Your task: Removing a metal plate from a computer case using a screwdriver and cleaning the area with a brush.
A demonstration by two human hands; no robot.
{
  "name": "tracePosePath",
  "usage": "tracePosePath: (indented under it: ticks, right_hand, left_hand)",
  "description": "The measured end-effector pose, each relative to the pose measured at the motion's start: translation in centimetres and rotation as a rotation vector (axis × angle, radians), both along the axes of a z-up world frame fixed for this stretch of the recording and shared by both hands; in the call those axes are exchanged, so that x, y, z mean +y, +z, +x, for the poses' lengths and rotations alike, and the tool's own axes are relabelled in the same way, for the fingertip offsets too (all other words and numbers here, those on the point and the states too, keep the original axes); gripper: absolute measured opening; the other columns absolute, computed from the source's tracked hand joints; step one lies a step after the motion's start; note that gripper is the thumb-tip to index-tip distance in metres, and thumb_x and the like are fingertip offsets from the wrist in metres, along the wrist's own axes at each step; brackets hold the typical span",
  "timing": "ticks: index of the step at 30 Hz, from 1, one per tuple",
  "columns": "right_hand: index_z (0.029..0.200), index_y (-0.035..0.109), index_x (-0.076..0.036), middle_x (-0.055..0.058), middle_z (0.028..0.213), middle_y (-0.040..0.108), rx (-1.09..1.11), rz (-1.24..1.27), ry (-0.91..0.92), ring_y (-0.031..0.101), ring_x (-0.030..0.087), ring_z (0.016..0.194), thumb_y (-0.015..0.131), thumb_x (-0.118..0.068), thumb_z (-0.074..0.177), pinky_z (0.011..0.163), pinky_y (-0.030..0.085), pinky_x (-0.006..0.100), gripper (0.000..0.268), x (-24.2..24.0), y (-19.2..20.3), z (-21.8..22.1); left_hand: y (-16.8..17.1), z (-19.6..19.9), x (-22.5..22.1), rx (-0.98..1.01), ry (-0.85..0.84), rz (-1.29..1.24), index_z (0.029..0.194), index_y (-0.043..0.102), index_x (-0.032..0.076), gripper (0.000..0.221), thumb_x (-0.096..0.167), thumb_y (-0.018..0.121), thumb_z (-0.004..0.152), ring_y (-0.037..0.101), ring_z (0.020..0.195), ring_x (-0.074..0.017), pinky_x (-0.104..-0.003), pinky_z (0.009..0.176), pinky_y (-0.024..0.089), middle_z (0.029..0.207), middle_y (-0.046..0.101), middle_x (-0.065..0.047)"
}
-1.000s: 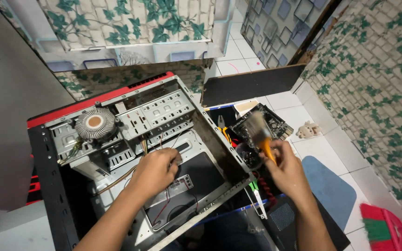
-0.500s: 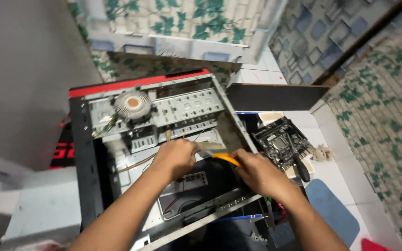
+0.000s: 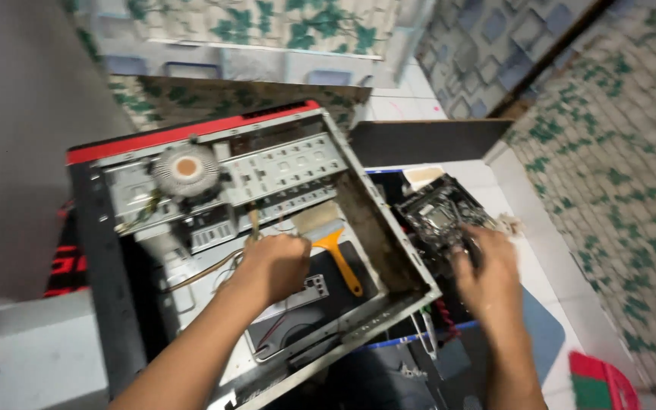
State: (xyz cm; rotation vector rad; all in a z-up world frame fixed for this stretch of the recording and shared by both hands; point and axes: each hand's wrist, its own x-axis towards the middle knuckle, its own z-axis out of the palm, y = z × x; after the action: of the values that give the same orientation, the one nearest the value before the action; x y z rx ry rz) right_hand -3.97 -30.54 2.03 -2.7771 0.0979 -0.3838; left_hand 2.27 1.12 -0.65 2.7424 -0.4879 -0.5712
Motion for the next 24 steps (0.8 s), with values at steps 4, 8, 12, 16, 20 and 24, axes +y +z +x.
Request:
tracePosePath:
  ticks: [4,8,12,16,20,24]
  right_hand:
    - [0.137,0.058,-0.013,0.025,0.136,0.055,0.278,-0.071,-0.374,0.058,0.052,0.124,0.066,-0.048,0.098,0.103,0.049,0.058,0.053,-10.0,-7.9,1.2]
    - [0.130,0.054,-0.008,0.031,0.135,0.054,0.344,0.001,-0.370,0.058,0.057,0.122,0.069,-0.055,0.093,0.104,0.048,0.060,0.062,-11.3,-10.5,1.9]
    - [0.133,0.046,-0.009,0.023,0.121,0.061,0.437,0.023,-0.440,0.066,0.042,0.106,0.064,-0.053,0.096,0.090,0.054,0.052,0.061,-10.7,-10.3,3.2]
    - [0.140,0.038,-0.010,0.023,0.126,0.066,0.353,0.006,-0.402,0.067,0.042,0.111,0.057,-0.042,0.101,0.091,0.053,0.056,0.054,-10.4,-10.2,2.9]
    - [0.134,0.052,0.004,0.027,0.122,0.058,0.307,0.027,-0.366,0.061,0.041,0.112,0.046,-0.029,0.107,0.100,0.051,0.055,0.043,-10.7,-11.7,3.0]
    - [0.132,0.051,0.007,0.027,0.120,0.055,0.157,0.136,-0.317,0.061,0.041,0.104,0.042,-0.027,0.109,0.096,0.050,0.053,0.041,-11.7,-12.5,2.0]
  left_hand:
    - [0.7,-1.2,-0.8,0.093,-0.131,-0.082,0.099,0.076,0.013,0.026,0.028,0.057,0.091,0.072,0.103,-0.0418,-0.049,0.089,0.059,0.098,0.077,-0.017]
    - [0.8,-2.9,-1.3,0.207,-0.172,-0.166,0.097,0.078,0.013,0.032,0.034,0.054,0.093,0.073,0.099,-0.0402,-0.046,0.087,0.060,0.096,0.077,-0.017]
    - [-1.7,-2.8,-1.2,0.393,-0.272,-0.100,0.118,0.071,0.016,0.047,0.052,0.050,0.097,0.070,0.103,-0.0320,-0.045,0.088,0.056,0.110,0.074,-0.012]
    - [0.3,-2.8,-1.2,0.599,-0.402,0.131,0.148,0.050,0.028,0.066,0.067,0.029,0.099,0.059,0.132,-0.0237,-0.050,0.115,0.045,0.146,0.060,0.002]
    - [-0.6,-2.4,-0.6,0.578,-0.415,0.070,0.143,0.056,0.028,0.067,0.069,0.034,0.095,0.061,0.128,-0.0228,-0.043,0.108,0.049,0.143,0.063,0.005]
    - [-0.7,-2.3,-0.6,0.697,-0.357,0.136,0.152,0.040,0.024,0.080,0.077,0.032,0.092,0.071,0.104,-0.0202,-0.038,0.093,0.058,0.150,0.053,-0.001]
